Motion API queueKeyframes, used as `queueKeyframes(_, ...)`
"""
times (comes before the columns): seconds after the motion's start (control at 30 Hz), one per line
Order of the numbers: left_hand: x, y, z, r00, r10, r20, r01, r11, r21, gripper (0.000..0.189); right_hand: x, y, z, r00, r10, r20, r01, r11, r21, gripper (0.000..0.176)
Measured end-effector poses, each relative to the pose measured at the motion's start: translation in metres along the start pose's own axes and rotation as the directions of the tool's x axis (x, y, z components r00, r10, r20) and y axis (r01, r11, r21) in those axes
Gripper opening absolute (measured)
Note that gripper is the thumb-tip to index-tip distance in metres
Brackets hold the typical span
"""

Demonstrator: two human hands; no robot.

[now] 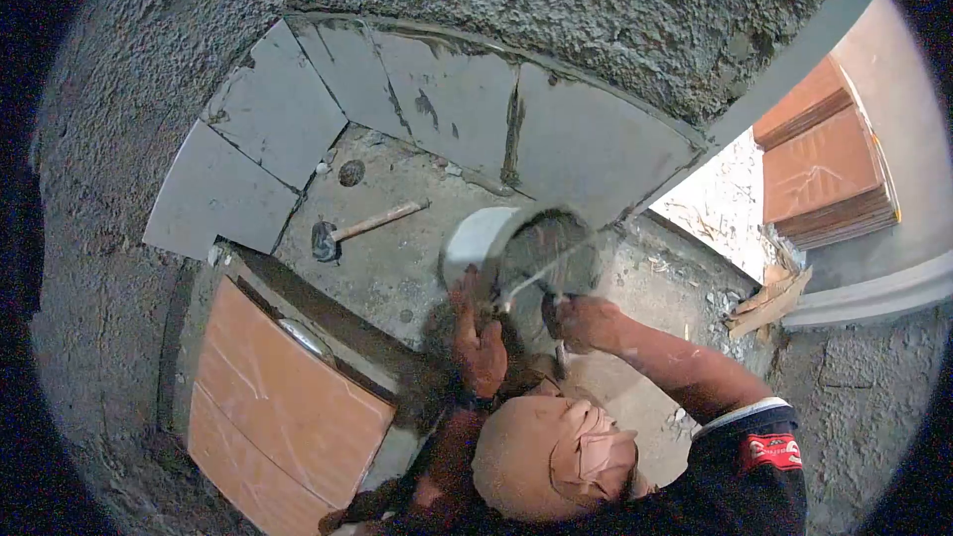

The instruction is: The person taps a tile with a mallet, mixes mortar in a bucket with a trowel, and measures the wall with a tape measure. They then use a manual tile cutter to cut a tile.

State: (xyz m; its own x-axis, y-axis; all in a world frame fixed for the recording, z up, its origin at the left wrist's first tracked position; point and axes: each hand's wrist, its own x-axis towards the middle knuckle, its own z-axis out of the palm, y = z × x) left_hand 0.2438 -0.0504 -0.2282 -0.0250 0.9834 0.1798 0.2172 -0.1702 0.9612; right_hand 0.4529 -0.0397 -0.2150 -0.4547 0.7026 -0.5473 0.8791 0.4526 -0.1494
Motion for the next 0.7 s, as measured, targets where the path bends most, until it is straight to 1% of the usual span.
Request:
queueKeyframes(0.03, -0.001, 0.002, -0.001, 0.999, 0.036, 0.017, -0.036, 0.999, -0.003, 0.059, 0.001, 0.006, 0.015, 0.998, -0.063, 0.007, 0.063, 0.998, -0.007, 0.023)
queueKeyframes(0.07, 0.0, 0.002, -0.001, 0.999, 0.039, 0.011, -0.039, 0.999, -0.004, 0.059, 0.002, 0.01, 0.029, 0.992, -0.125, 0.014, 0.126, 0.992, -0.013, 0.021)
queueKeyframes(0.1, 0.003, 0.002, -0.004, 0.999, 0.039, 0.024, -0.038, 0.998, -0.046, 0.058, 0.01, 0.02, 0.051, 0.953, -0.303, 0.006, 0.302, 0.952, 0.041, 0.024)
queueKeyframes(0.13, 0.006, 0.002, -0.006, 0.999, 0.04, 0.029, -0.038, 0.996, -0.087, 0.058, 0.015, 0.021, 0.05, 0.938, -0.336, 0.081, 0.324, 0.936, 0.134, 0.028)
queueKeyframes(0.17, 0.009, 0.0, -0.006, 0.999, 0.044, -0.006, -0.045, 0.995, -0.084, 0.058, 0.019, 0.02, 0.046, 0.917, -0.367, 0.154, 0.329, 0.916, 0.228, 0.032)
queueKeyframes(0.2, 0.008, -0.004, -0.006, 1.0, 0.007, -0.025, -0.011, 0.986, -0.166, 0.058, 0.016, 0.012, 0.023, 0.904, -0.273, 0.33, 0.162, 0.931, 0.327, 0.038)
queueKeyframes(0.23, 0.011, -0.007, -0.008, 0.998, -0.028, -0.06, 0.013, 0.97, -0.243, 0.057, 0.008, 0.009, 0.0, 0.914, -0.211, 0.346, 0.016, 0.872, 0.489, 0.035)
queueKeyframes(0.27, 0.015, -0.007, -0.008, 0.989, -0.035, -0.145, 0.001, 0.973, -0.229, 0.057, 0.007, 0.021, 0.005, 0.923, -0.254, 0.288, 0.062, 0.839, 0.541, 0.034)
queueKeyframes(0.3, 0.019, -0.006, -0.007, 0.99, -0.014, -0.139, 0.004, 0.997, -0.075, 0.056, 0.006, 0.034, 0.01, 0.927, -0.296, 0.229, 0.111, 0.802, 0.588, 0.032)
queueKeyframes(0.37, 0.033, 0.003, -0.011, 0.975, -0.046, -0.219, 0.067, 0.994, 0.089, 0.055, 0.017, 0.024, -0.042, 0.9, -0.203, 0.385, -0.022, 0.862, 0.507, 0.034)
queueKeyframes(0.4, 0.038, 0.012, -0.014, 0.976, -0.049, -0.212, 0.059, 0.997, 0.041, 0.058, 0.014, -0.01, -0.103, 0.779, 0.077, 0.623, -0.368, 0.859, 0.355, 0.036)
queueKeyframes(0.43, 0.042, 0.019, -0.02, 0.98, -0.043, -0.195, 0.044, 0.999, -0.003, 0.062, 0.027, 0.003, -0.105, 0.771, 0.046, 0.635, -0.314, 0.895, 0.316, 0.036)
queueKeyframes(0.47, 0.047, 0.022, -0.027, 0.965, -0.061, -0.254, 0.066, 0.998, 0.01, 0.062, 0.034, 0.033, -0.092, 0.764, 0.025, 0.645, -0.338, 0.867, 0.366, 0.039)
queueKeyframes(0.53, 0.065, 0.027, -0.047, 0.94, -0.315, -0.128, 0.304, 0.948, -0.099, 0.062, 0.054, 0.073, -0.071, 0.757, -0.004, 0.653, -0.33, 0.861, 0.388, 0.043)
queueKeyframes(0.57, 0.078, 0.036, -0.056, 0.917, -0.376, -0.134, 0.39, 0.916, 0.096, 0.064, 0.066, 0.092, -0.062, 0.705, -0.006, 0.709, -0.399, 0.823, 0.404, 0.045)
queueKeyframes(0.6, 0.083, 0.029, -0.052, 0.904, -0.388, -0.181, 0.407, 0.91, 0.082, 0.064, 0.078, 0.108, -0.05, 0.647, -0.007, 0.763, -0.475, 0.778, 0.41, 0.047)
queueKeyframes(0.67, 0.092, 0.015, -0.038, 0.892, -0.36, -0.274, 0.433, 0.855, 0.284, 0.069, 0.087, 0.135, -0.024, 0.526, -0.015, 0.851, -0.646, 0.644, 0.411, 0.05)
queueKeyframes(0.7, 0.092, 0.013, -0.036, 0.887, -0.363, -0.286, 0.44, 0.852, 0.284, 0.062, 0.09, 0.14, -0.02, 0.467, -0.027, 0.884, -0.725, 0.561, 0.4, 0.052)
